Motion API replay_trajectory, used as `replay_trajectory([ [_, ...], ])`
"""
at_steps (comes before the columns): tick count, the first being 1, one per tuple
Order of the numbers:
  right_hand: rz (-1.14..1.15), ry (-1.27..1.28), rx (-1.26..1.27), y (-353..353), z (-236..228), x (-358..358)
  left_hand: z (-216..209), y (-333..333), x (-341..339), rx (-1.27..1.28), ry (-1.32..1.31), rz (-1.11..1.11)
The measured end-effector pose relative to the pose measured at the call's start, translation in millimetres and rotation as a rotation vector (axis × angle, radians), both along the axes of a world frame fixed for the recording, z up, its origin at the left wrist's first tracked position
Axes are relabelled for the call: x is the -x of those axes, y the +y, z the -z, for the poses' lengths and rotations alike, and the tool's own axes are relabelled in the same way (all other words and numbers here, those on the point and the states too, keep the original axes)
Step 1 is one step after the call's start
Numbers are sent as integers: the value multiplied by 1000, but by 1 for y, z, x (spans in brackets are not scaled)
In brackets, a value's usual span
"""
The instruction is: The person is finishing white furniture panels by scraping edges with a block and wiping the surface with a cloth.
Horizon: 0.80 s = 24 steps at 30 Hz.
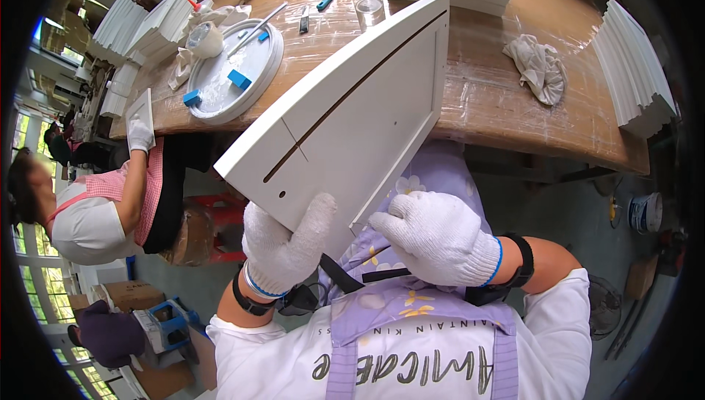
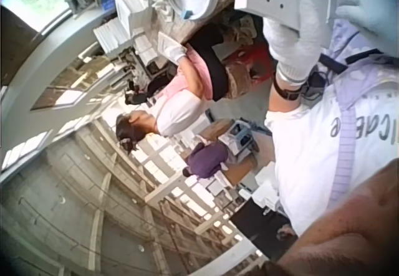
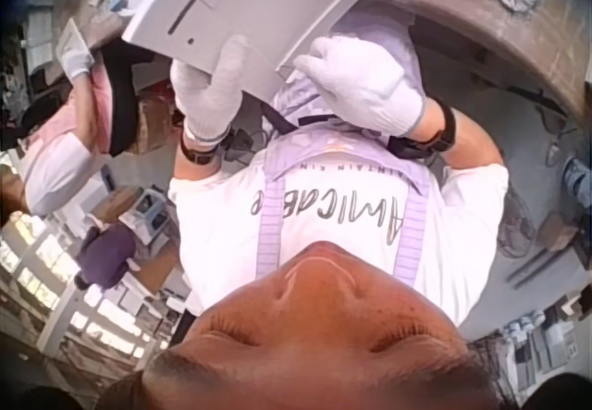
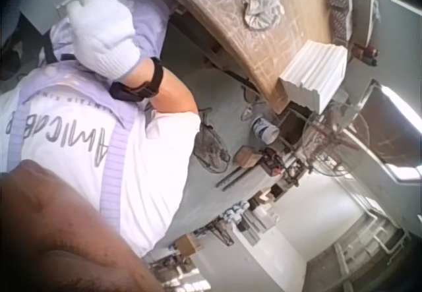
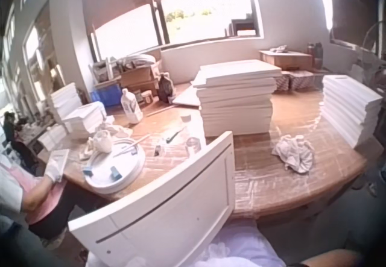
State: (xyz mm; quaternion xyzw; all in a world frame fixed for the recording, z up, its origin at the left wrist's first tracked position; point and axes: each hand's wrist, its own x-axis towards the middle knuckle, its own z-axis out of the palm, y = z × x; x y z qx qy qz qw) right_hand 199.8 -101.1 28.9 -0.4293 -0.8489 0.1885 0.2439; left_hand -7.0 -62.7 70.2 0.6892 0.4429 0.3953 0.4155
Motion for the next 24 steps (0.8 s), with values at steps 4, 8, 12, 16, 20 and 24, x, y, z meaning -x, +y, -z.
replay_trajectory([
  [4, 31, -61, 4, 1, -10, -2, 1, -2, 2, -64, -9, 16],
  [8, 6, -157, 142, 2, -11, -3, 3, 0, 2, -84, 0, 23],
  [12, 34, -158, 127, 2, -10, -2, 6, -1, 4, -96, -21, 35],
  [16, 30, -77, 43, 0, -5, 0, 5, 1, 1, -108, -51, 30],
  [20, 45, -89, 6, 3, -5, -4, 7, 3, 2, -171, -37, 45],
  [24, -3, -62, 7, 2, -6, 0, 6, 1, -1, -144, -64, 22],
])
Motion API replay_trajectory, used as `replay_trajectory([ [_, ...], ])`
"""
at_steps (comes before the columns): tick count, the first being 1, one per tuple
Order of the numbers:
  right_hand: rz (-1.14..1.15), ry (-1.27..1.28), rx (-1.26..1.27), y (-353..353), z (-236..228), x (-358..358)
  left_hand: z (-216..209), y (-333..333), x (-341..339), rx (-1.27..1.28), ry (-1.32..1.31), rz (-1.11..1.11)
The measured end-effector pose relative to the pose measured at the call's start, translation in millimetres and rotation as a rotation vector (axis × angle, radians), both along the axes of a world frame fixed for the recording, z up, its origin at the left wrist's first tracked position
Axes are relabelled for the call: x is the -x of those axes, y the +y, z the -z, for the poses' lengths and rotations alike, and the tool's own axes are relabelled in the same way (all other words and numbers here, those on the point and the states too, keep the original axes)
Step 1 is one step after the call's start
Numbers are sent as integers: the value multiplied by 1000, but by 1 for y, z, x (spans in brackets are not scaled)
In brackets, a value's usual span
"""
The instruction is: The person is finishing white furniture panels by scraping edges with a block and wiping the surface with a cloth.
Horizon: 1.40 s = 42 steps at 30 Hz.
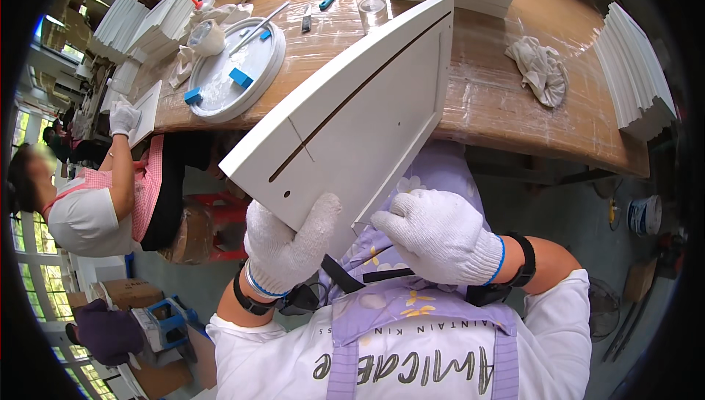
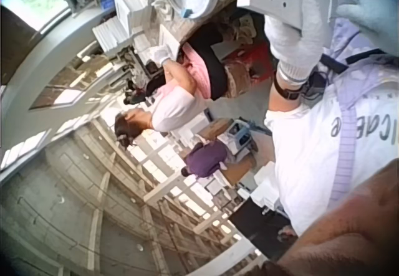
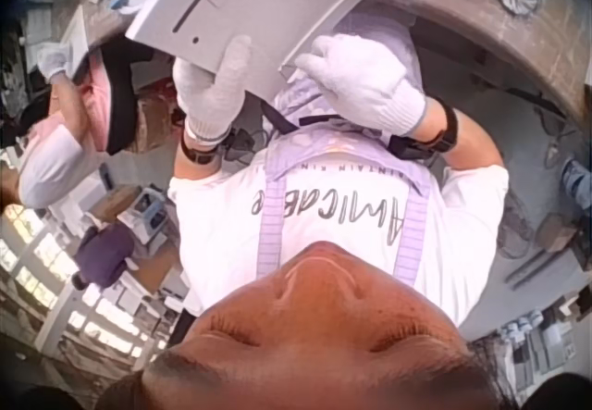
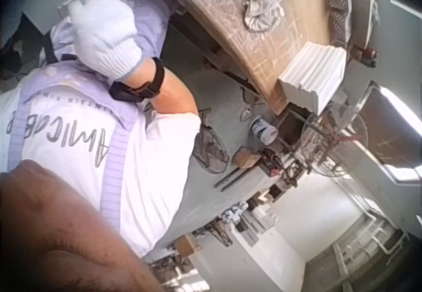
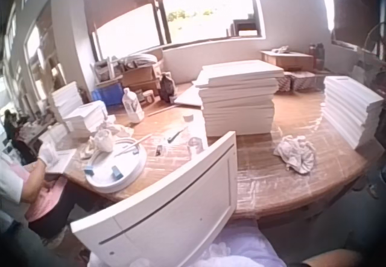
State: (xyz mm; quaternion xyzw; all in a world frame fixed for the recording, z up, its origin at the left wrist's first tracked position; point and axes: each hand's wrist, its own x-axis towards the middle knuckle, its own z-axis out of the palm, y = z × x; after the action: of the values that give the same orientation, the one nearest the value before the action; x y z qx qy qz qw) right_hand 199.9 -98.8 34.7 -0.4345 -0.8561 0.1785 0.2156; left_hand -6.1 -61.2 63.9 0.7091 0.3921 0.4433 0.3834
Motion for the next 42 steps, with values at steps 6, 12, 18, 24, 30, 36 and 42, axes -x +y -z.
replay_trajectory([
  [6, 100, 263, -2, 9, 9, -10, 6, 4, 10, 180, -48, -80],
  [12, 34, 279, 137, 8, 15, -20, 27, 27, 21, 204, -255, -194],
  [18, 430, 585, 317, 7, 41, -67, 30, 46, 28, 455, -568, -139],
  [24, 642, 596, 310, 6, 58, -97, 22, 58, 22, 739, -664, -72],
  [30, 615, 359, 105, 23, 63, -112, -4, 77, 23, 685, -526, -50],
  [36, 482, 115, -152, 55, 67, -112, -36, 96, -7, 304, -44, 73],
  [42, 327, -57, -261, 84, 64, -113, -59, 121, -26, -145, 419, 270],
])
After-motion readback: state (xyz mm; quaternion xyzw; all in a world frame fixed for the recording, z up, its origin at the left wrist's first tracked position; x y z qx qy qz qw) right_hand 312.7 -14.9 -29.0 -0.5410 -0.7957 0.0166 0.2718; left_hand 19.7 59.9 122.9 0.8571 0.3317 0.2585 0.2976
